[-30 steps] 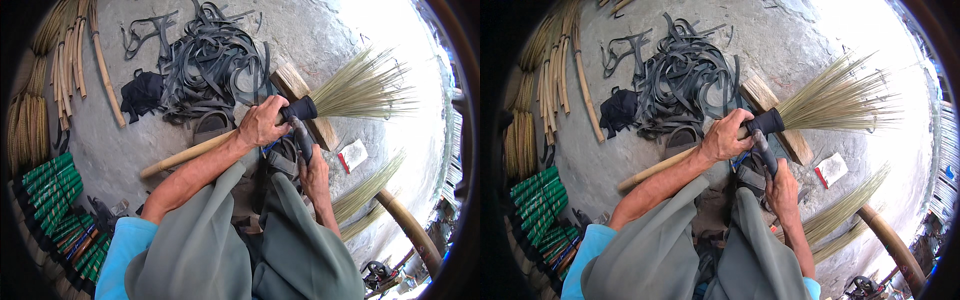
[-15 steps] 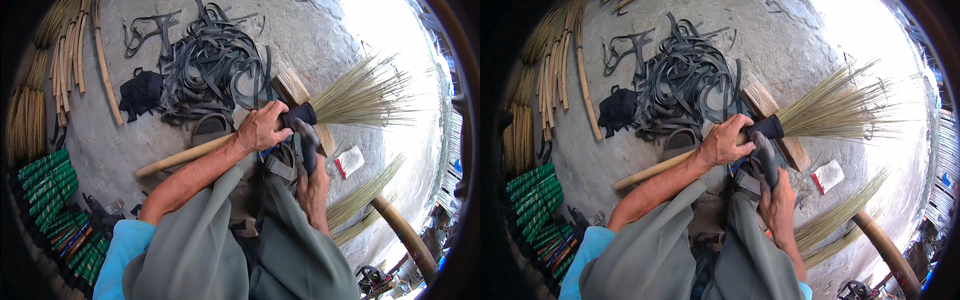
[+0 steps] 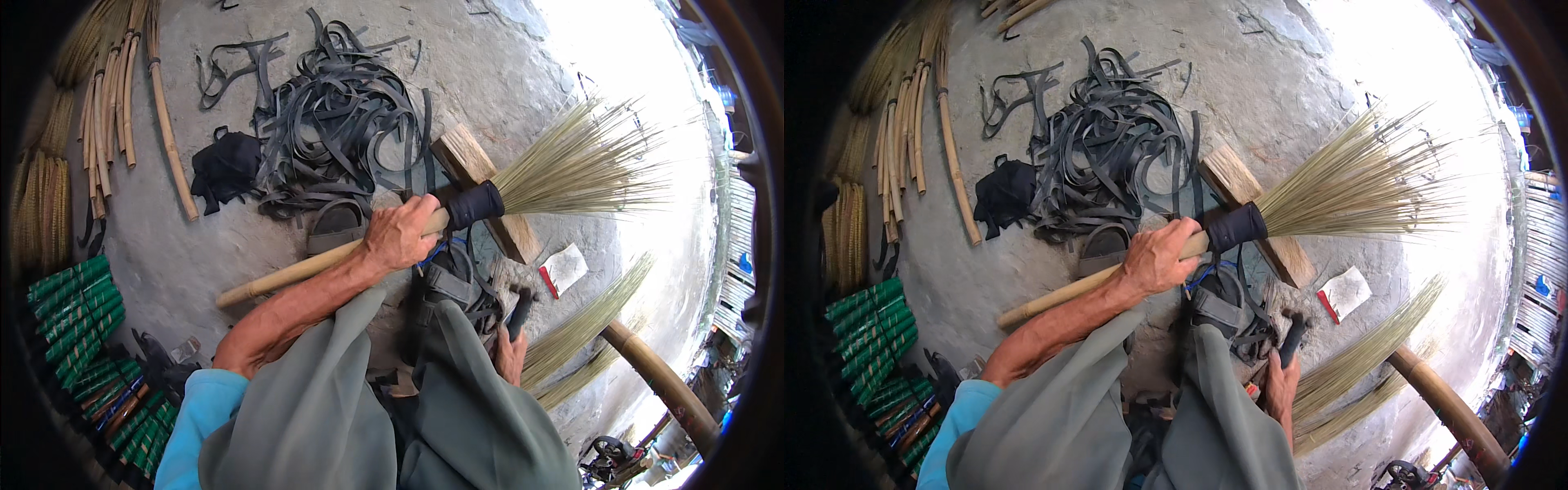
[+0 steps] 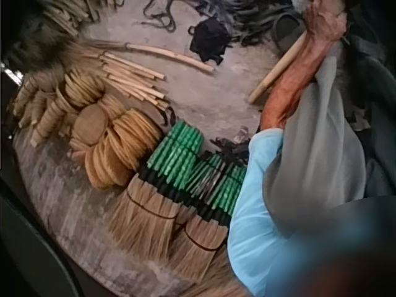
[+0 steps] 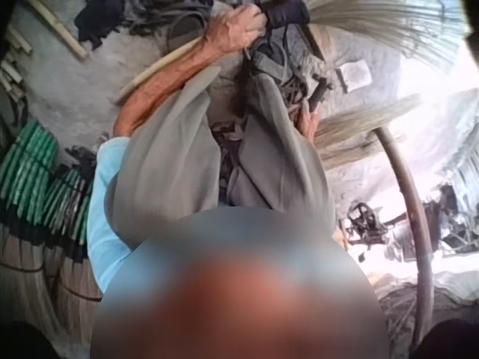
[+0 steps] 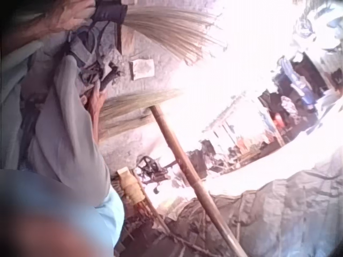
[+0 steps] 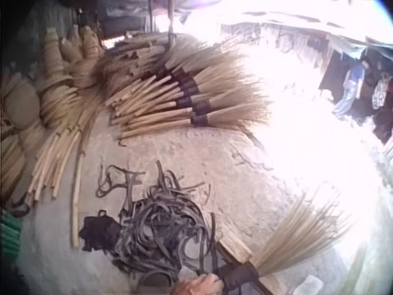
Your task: The person sits on the floor and assembles a broom by wrapping black rubber strips around the base of a bundle of straw. They use a hammer to tighten the bindings and continue wrapping until the base is fully secured.
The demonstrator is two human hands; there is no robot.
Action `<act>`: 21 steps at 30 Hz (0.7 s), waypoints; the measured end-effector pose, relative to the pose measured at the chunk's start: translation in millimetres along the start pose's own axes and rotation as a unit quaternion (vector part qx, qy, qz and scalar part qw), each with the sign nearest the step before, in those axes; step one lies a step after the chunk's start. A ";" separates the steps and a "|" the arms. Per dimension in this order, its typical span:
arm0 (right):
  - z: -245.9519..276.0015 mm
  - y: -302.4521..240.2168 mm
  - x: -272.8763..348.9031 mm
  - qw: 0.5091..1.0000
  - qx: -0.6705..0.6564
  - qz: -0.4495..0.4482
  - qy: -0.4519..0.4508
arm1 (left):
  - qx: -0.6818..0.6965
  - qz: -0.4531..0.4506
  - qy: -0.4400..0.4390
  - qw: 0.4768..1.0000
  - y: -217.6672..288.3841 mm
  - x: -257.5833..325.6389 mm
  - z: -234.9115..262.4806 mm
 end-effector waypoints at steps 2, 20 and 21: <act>3.0 37.0 20.0 0.977 -0.117 -0.164 -0.067 | 0.032 -0.024 0.000 0.999 -3.1 -0.5 0.5; -109.7 -203.0 -91.5 0.956 -0.151 0.235 -0.095 | 0.013 0.006 -0.013 1.000 -2.3 -7.9 -3.7; -110.5 -202.1 -85.8 0.962 -0.133 0.210 -0.112 | 0.025 0.025 -0.019 0.999 -4.5 -9.6 -3.1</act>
Point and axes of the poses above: each hand's wrist, its own x-axis away from the middle knuckle, its own z-axis out of the back of the hand, y = z × x, the point moved 3 cm from there along -x, towards the middle knuckle, and after that the axes turned 9 degrees about x, right-handed, at the moved point
